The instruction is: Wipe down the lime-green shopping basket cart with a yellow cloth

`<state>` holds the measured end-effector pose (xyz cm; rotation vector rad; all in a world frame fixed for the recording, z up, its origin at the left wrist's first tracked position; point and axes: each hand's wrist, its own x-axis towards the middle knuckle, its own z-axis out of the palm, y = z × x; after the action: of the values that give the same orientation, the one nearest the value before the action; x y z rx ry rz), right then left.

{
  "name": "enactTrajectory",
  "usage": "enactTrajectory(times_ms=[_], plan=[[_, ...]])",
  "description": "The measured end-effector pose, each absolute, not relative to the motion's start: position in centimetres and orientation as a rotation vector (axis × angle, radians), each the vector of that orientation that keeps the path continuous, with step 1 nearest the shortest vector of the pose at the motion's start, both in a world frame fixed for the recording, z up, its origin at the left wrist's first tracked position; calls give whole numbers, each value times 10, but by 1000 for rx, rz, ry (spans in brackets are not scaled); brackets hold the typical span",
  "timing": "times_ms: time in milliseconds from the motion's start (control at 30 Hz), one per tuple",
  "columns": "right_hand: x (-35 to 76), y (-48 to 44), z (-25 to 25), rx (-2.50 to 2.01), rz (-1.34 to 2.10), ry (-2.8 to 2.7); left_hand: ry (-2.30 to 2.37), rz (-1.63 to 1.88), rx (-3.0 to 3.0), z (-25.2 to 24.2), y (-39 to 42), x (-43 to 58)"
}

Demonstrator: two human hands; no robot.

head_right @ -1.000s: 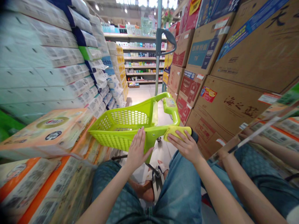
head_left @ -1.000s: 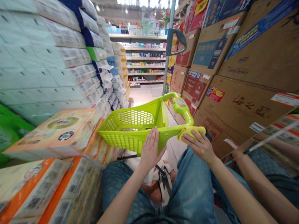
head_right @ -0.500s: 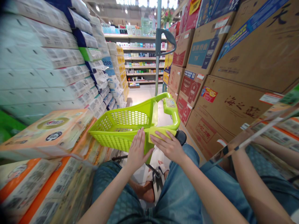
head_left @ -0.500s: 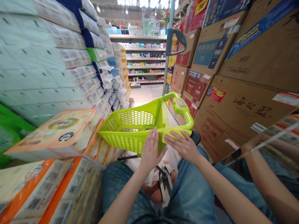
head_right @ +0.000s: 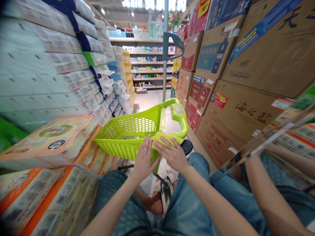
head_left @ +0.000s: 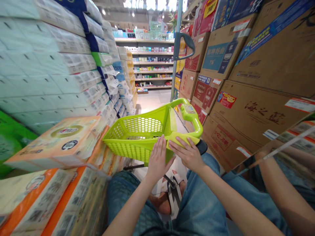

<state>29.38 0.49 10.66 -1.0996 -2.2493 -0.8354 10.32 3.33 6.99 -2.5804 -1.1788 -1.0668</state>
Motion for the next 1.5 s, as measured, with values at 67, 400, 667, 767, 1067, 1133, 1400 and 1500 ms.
enactTrajectory(times_ms=[67,400,667,767,1067,1133,1400,1500], plan=[[294,6,111,-1057,-849,-2312,-1177,-1053,-2583,70,33,102],[385,-20,110,-1099,-931,-2264,-1186,-1083,-2587,70,34,105],[297,7,118,-1062,-848,-2267,-1195,-1064,-2594,70,34,104],[286,11,122,-1028,-845,-2336,-1182,-1063,-2596,70,34,102],[384,-15,112,-1063,-958,-2239,-1185,-1080,-2611,73,34,103],[381,-15,107,-1072,-938,-2196,-1184,-1097,-2605,72,34,104],[282,10,114,-1080,-855,-2227,-1174,-1084,-2606,70,34,102],[288,9,121,-1016,-879,-2313,-1177,-1069,-2609,70,34,101]])
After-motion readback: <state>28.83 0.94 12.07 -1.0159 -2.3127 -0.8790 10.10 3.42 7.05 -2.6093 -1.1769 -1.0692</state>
